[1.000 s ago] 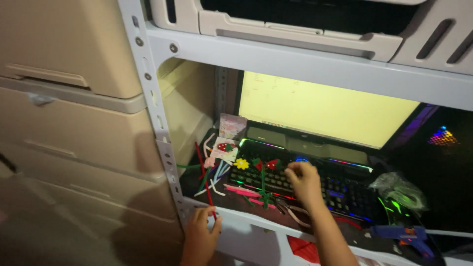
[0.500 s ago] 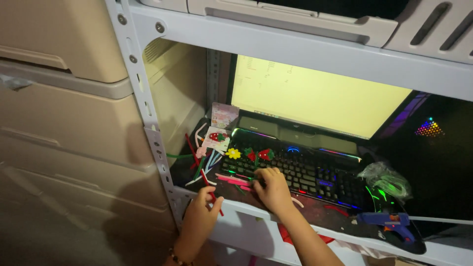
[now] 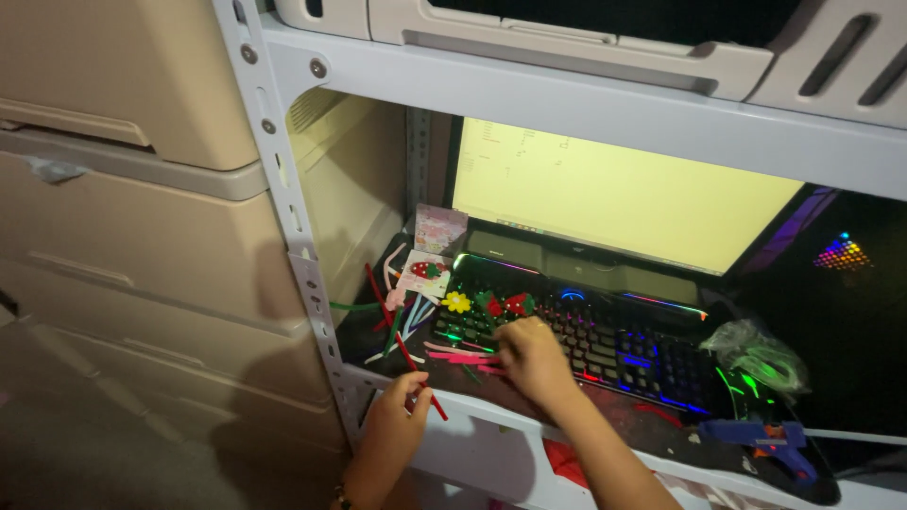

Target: Crafting small items using colorful pipe cleaners by bending and twisting them at a desk.

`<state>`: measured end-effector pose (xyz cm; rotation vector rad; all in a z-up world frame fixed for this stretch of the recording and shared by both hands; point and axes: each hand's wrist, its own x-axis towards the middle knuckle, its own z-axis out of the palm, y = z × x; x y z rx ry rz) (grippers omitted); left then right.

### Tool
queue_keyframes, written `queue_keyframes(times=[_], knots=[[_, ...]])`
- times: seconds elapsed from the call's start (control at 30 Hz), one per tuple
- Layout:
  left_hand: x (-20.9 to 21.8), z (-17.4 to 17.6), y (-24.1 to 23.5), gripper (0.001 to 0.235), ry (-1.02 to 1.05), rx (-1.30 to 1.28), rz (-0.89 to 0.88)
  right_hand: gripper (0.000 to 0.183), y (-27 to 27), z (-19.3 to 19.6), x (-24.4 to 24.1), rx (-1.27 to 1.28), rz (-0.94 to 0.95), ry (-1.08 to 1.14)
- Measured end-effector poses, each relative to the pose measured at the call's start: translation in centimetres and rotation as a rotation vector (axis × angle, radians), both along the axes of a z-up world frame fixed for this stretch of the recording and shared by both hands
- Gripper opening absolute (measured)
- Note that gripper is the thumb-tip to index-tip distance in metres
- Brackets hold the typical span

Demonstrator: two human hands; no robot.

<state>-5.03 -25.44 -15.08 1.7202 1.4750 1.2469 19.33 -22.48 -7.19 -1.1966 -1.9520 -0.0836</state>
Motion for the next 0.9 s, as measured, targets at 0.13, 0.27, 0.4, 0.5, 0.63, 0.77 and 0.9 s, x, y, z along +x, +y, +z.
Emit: queue_keyframes(times=[0.13,0.27,0.4,0.5,0.63,0.77,0.9], knots=[[-0.2,0.4,-0.1,0.027,0.009,0.07,-0.049,0.025,0.9,0.2,2.6,-0.056,-0.059,0.155],[0.1,0.9,0.0,0.031,0.112,0.098,-0.078,0.029,-1.0,2.1,2.2,-0.201,-0.028,0.119],[0.4,1.5,0.2,0.033,0.091,0.122,-0.116,0.049,-1.5,-0.7,1.7,-0.185,0.052,-0.19],[0.5,3.0,0.1,0.037,0.113,0.147,-0.177,0.029,-1.6,-0.9,0.8,-0.018,0.048,-0.161],[0.0,3.7,0.2,0.037,0.084,0.143,-0.182,0.019,-1.1,-1.1,1.2,-0.03,0.087,-0.159],[-1.8,2.5,2.0,0.027,0.288,0.255,-0.009,0.015,-1.3,-0.4,1.3,-0.096,0.11,-0.089],[-3.6,1.4,3.5,0.034,0.436,0.284,0.143,0.022,-1.4,1.3,2.4,-0.13,0.056,0.041]])
